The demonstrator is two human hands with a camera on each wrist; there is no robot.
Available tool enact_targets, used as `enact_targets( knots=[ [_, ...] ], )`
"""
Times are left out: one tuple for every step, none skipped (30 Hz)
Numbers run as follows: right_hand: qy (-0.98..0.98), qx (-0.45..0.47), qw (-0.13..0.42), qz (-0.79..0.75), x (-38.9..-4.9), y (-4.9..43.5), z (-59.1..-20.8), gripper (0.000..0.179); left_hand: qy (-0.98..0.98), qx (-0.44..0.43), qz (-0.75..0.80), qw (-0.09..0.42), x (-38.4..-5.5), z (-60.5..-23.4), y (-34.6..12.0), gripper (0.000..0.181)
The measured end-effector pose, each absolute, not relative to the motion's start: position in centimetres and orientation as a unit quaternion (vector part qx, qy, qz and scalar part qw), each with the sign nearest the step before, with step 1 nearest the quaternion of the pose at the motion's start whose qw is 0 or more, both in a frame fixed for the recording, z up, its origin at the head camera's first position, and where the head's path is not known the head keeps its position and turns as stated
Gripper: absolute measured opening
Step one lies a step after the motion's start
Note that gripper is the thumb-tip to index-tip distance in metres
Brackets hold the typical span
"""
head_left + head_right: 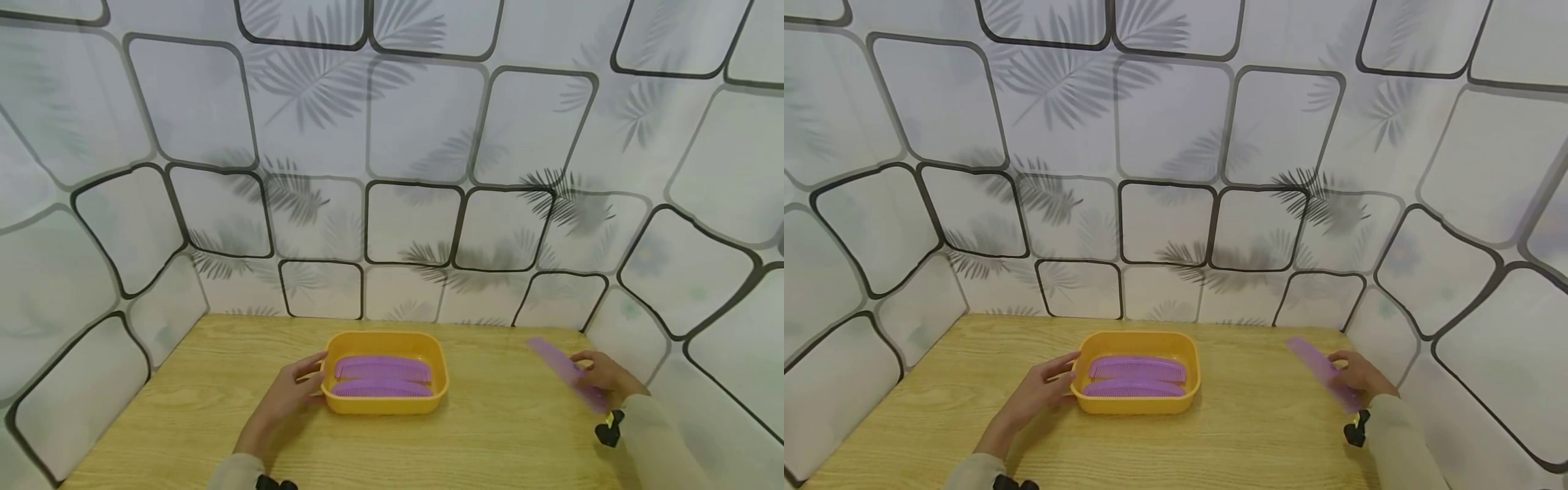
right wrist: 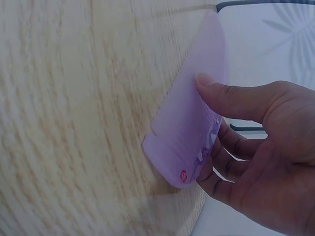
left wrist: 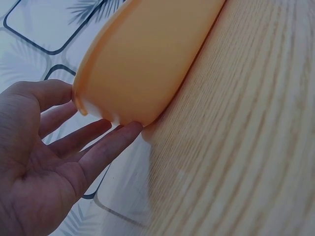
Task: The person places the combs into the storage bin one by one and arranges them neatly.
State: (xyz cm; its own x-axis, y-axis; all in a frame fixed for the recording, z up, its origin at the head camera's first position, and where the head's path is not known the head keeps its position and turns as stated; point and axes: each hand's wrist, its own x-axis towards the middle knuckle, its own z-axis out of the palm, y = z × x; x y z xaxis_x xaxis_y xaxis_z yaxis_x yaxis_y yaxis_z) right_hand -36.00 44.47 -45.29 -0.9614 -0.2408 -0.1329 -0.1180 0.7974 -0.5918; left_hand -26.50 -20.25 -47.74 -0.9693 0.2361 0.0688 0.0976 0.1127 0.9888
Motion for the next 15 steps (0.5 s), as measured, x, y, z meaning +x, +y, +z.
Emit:
enact_targets(
  knots=[
    [0.943,-0.096,0.098,-0.304,-36.04,44.47,-45.28,0.057,0.744,0.113,0.656,0.052,-26.51,-47.74,-20.25,0.056],
    [0.941,-0.096,0.098,-0.309,-36.08,44.46,-45.26,0.058,0.745,0.112,0.656,0.052,-26.51,-47.73,-20.25,0.056],
    [0.940,-0.098,0.097,-0.312,-36.15,44.46,-45.23,0.058,0.745,0.112,0.656,0.052,-26.52,-47.72,-20.24,0.056],
    [0.938,-0.099,0.097,-0.318,-36.20,44.49,-45.23,0.058,0.745,0.112,0.656,0.052,-26.53,-47.71,-20.24,0.056],
    [0.935,-0.101,0.096,-0.326,-36.23,44.50,-45.23,0.058,0.744,0.112,0.656,0.052,-26.53,-47.70,-20.25,0.056],
    [0.933,-0.102,0.097,-0.332,-36.24,44.52,-45.23,0.058,0.744,0.112,0.657,0.052,-26.54,-47.69,-20.25,0.056],
    [0.930,-0.097,0.099,-0.341,-36.25,44.54,-45.27,0.058,0.743,0.113,0.657,0.053,-26.55,-47.69,-20.26,0.056],
    [0.926,-0.101,0.103,-0.348,-36.23,44.55,-45.30,0.057,0.743,0.113,0.658,0.053,-26.54,-47.68,-20.26,0.056],
    [0.925,-0.103,0.103,-0.352,-36.22,44.55,-45.34,0.057,0.743,0.113,0.658,0.051,-26.54,-47.67,-20.26,0.056],
    [0.922,-0.108,0.105,-0.356,-36.18,44.55,-45.36,0.056,0.742,0.113,0.658,0.051,-26.53,-47.67,-20.26,0.056],
    [0.921,-0.107,0.106,-0.360,-36.15,44.52,-45.37,0.057,0.743,0.114,0.658,0.051,-26.53,-47.68,-20.26,0.056],
    [0.919,-0.109,0.107,-0.362,-36.12,44.48,-45.34,0.058,0.743,0.114,0.658,0.051,-26.54,-47.70,-20.26,0.056],
    [0.919,-0.115,0.106,-0.362,-36.11,44.45,-45.26,0.058,0.743,0.114,0.657,0.050,-26.55,-47.73,-20.26,0.056],
    [0.919,-0.124,0.103,-0.360,-36.11,44.45,-45.20,0.058,0.743,0.113,0.658,0.050,-26.55,-47.74,-20.25,0.056],
    [0.919,-0.129,0.101,-0.359,-36.09,44.42,-45.11,0.060,0.743,0.112,0.658,0.050,-26.55,-47.76,-20.24,0.056]
  ],
)
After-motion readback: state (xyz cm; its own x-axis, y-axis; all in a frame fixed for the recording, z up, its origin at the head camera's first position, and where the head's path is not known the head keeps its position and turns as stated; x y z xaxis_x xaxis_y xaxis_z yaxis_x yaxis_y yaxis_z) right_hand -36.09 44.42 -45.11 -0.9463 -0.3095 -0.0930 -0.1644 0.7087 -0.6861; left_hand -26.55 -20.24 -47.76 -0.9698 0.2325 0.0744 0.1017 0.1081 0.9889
